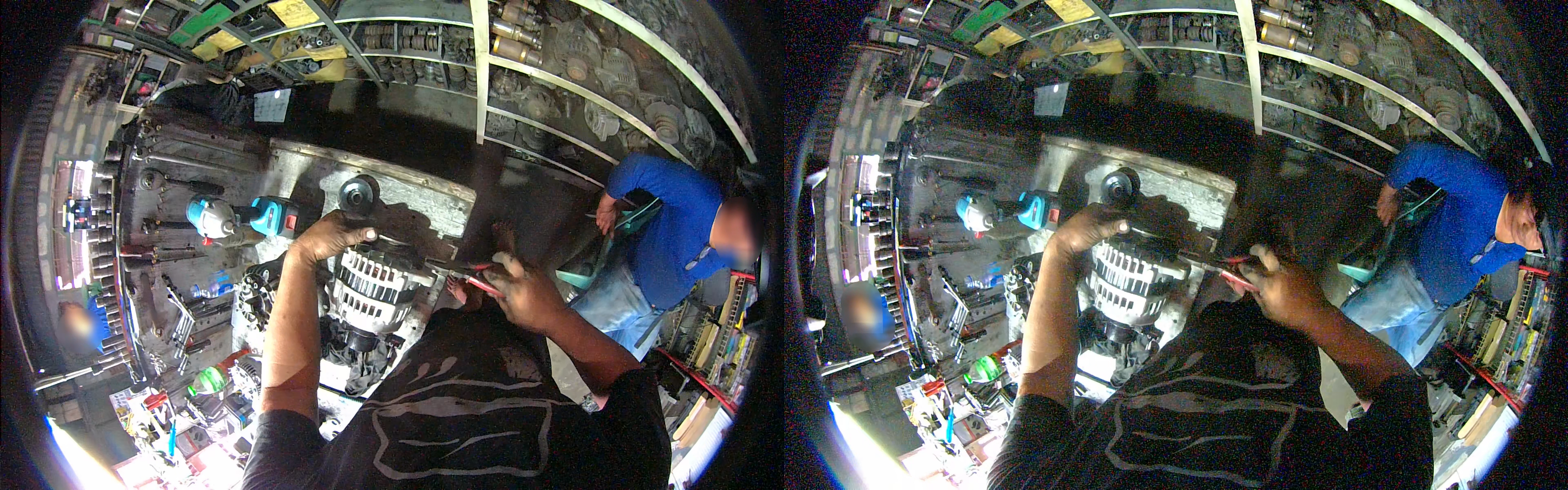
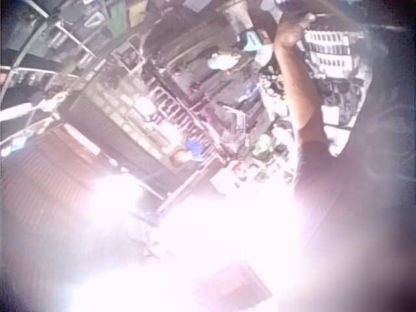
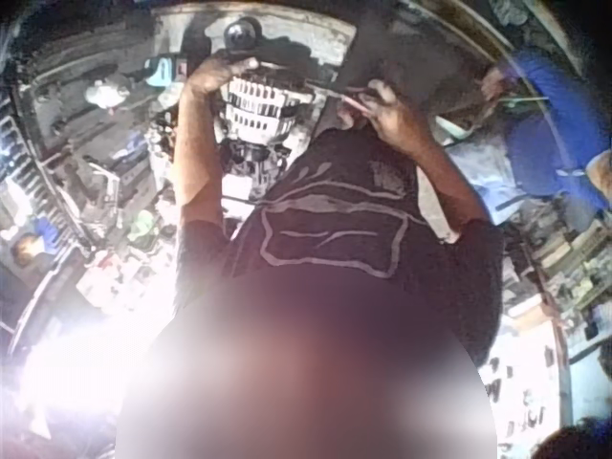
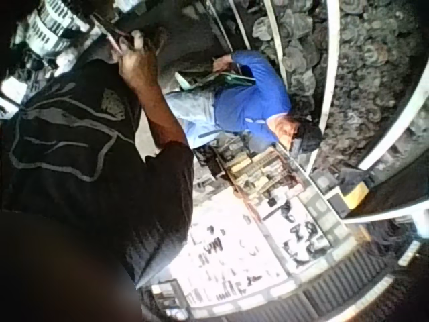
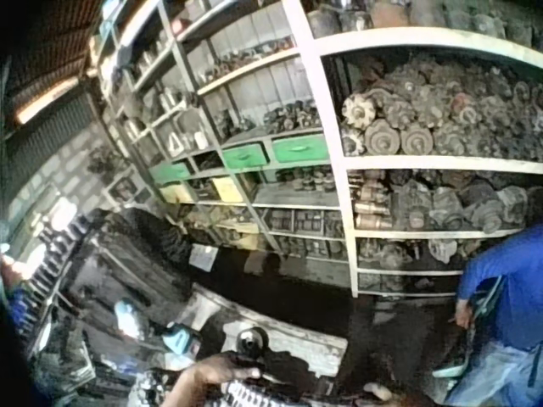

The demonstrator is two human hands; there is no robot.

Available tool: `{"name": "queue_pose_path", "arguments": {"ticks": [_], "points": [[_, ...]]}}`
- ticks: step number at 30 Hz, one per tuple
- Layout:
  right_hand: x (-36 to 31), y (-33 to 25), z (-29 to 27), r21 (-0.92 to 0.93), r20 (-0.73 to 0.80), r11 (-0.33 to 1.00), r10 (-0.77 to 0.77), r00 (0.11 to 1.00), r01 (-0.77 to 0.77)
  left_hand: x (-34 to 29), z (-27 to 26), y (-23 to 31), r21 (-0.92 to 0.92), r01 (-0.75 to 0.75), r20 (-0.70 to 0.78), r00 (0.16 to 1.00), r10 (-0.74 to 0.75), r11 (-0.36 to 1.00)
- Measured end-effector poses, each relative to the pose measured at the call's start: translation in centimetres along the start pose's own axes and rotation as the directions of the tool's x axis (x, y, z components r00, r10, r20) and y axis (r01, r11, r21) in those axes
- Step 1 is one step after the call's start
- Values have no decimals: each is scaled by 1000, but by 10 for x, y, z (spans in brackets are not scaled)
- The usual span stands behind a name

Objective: The person selects washers from a tray, then uses a cordless impact driver to tighten a nut on an alternator. They then use pliers to adjust a component on the alternator and move it to a testing machine.

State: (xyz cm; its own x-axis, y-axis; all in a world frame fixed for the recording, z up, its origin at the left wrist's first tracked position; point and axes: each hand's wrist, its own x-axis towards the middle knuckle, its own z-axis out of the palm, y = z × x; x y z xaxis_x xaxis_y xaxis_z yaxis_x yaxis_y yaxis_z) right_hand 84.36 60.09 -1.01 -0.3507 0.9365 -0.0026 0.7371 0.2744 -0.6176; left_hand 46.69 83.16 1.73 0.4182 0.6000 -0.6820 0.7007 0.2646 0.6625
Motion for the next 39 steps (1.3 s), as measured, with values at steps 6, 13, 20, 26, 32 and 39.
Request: {"name": "queue_pose_path", "arguments": {"ticks": [6,13,20,26,32,39], "points": [[7,4,-4,-11,22,1000,22,1000,-21,2,0,-7,-59,-40,5,999,40,997],[10,5,-4,-1,32,999,32,999,-32,14,-10,-6,83,-35,53,998,31,996],[8,4,-6,29,37,999,30,999,-31,-17,-6,20,-159,-176,-124,980,157,972],[7,2,-7,63,64,997,33,997,-37,-30,7,25,-114,-72,36,996,77,991],[10,-6,-5,-81,-92,995,-71,993,63,-19,4,16,-212,-112,76,989,130,971],[17,-24,-13,-207,-88,975,-102,991,82,-23,5,16,-241,-113,88,987,137,964]]}}
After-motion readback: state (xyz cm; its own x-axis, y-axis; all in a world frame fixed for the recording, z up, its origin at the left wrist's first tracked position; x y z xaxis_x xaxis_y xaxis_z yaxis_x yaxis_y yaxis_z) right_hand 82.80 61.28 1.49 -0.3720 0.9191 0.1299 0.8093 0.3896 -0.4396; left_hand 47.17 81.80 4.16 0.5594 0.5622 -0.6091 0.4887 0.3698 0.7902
